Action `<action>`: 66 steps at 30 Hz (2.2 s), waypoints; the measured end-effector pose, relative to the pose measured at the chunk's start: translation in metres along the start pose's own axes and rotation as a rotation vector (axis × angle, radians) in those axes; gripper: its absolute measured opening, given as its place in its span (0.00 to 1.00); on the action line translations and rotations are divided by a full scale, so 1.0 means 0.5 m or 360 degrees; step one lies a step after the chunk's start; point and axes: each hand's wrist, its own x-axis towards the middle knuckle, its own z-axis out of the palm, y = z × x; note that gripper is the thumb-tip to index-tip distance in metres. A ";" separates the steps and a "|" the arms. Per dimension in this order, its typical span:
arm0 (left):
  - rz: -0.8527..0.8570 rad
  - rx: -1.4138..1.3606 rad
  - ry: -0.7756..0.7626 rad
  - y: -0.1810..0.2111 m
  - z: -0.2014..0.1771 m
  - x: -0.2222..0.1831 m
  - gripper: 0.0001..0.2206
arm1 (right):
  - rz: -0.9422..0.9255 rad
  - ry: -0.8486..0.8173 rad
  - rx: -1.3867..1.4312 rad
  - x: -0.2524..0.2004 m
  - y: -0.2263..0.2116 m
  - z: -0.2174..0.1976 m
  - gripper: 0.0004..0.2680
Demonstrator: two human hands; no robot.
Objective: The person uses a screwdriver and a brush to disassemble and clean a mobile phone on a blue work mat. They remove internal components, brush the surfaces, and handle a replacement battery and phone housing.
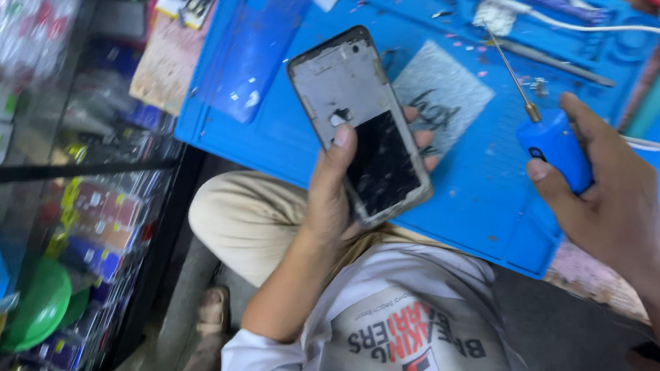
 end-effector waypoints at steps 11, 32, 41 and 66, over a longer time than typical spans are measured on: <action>-0.0087 0.2312 -0.0438 0.079 0.013 0.147 0.20 | -0.0646 0.0204 -0.0605 0.209 0.009 -0.028 0.21; 0.0856 0.3194 -0.0206 0.108 0.058 0.069 0.34 | -0.0318 0.0775 -0.0713 0.313 0.173 0.089 0.20; 0.1090 0.1688 0.1075 0.078 -0.290 -0.121 0.25 | -0.0464 0.0787 -0.0735 0.319 0.179 0.096 0.24; -0.0617 0.0886 0.1336 -0.162 -0.541 -0.353 0.21 | -0.0669 0.0703 -0.0615 0.300 0.143 0.067 0.11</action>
